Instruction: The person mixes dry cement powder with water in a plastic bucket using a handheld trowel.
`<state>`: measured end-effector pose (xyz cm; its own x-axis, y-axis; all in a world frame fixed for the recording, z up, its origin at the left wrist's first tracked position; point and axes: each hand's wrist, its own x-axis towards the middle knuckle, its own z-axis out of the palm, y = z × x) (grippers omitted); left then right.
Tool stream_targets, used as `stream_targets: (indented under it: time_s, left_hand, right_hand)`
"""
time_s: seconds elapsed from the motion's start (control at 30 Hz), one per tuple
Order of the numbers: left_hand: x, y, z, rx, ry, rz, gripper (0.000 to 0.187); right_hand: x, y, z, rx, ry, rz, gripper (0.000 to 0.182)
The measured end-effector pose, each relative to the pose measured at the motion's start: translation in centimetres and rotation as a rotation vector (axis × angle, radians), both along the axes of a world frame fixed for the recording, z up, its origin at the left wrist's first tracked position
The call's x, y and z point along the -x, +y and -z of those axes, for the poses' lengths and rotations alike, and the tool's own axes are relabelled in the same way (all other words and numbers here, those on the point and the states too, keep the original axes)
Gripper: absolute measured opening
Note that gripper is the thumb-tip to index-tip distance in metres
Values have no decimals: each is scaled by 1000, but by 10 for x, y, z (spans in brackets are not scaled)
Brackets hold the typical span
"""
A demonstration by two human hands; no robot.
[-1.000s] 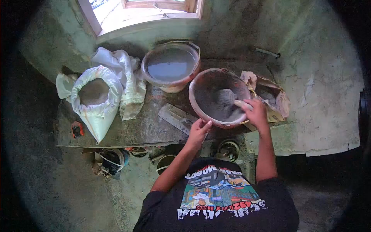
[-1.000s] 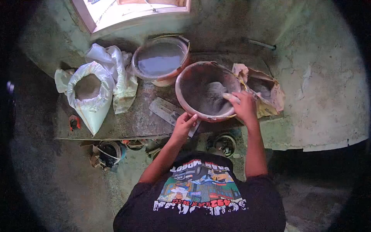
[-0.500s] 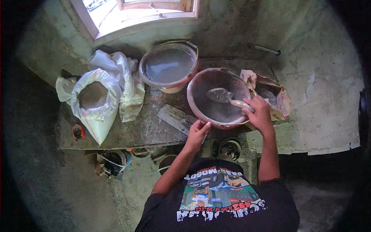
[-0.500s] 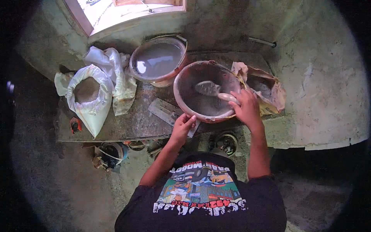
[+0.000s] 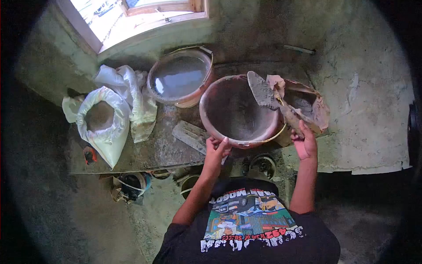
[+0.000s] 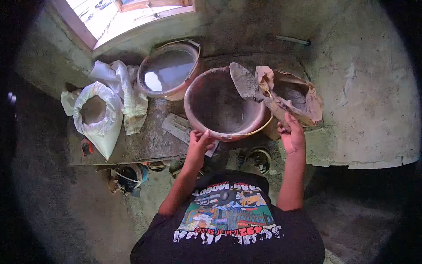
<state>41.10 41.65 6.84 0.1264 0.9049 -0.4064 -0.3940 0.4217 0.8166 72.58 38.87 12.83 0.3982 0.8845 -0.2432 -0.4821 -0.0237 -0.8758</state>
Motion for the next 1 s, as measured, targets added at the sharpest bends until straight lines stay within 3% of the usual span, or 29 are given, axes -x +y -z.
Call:
stream_targets:
  time_s: [0.03, 0.17, 0.23, 0.37, 0.47, 0.57, 0.67, 0.7, 0.77, 0.8, 0.87, 1.0]
  left_hand:
    - [-4, 3, 1, -5, 9, 9, 48]
    - [-11, 12, 6, 74, -112, 60, 56]
    - [-14, 18, 29, 125, -292, 119, 71]
    - [-18, 19, 33, 152, -302, 73, 52]
    - [-15, 16, 47, 134, -270, 51, 36]
    - [-11, 8, 54, 185, -272, -76, 39]
    - [-2, 0, 79, 152, -221, -83, 31]
    - [-2, -3, 81, 156, -222, -97, 31]
    - [-2, -11, 85, 189, -296, -130, 16]
    - [2, -16, 95, 191, -292, -133, 16]
    - [10, -26, 123, 105, -15, -74, 27]
    - [-4, -40, 93, 183, -267, -279, 26]
  right_hand:
    - [-2, -3, -2, 4, 162, -30, 38]
    - [-2, -13, -7, -98, 400, -128, 43]
    - [6, -19, -30, -139, 236, -376, 48]
    - [5, -15, -35, -123, 7, -477, 50]
    - [14, -6, -42, -88, -97, -498, 41]
    - [21, -3, -47, -76, -156, -544, 34]
    - [21, -3, -54, 19, -496, -610, 36]
    - [20, -2, -56, 21, -495, -624, 36]
    - [16, -2, -60, -208, -1022, -600, 37]
    - [18, -3, -67, -208, -1017, -603, 37]
    - [27, -1, -87, -110, -1275, -662, 41]
    - [55, -1, -89, -103, -1526, -624, 45]
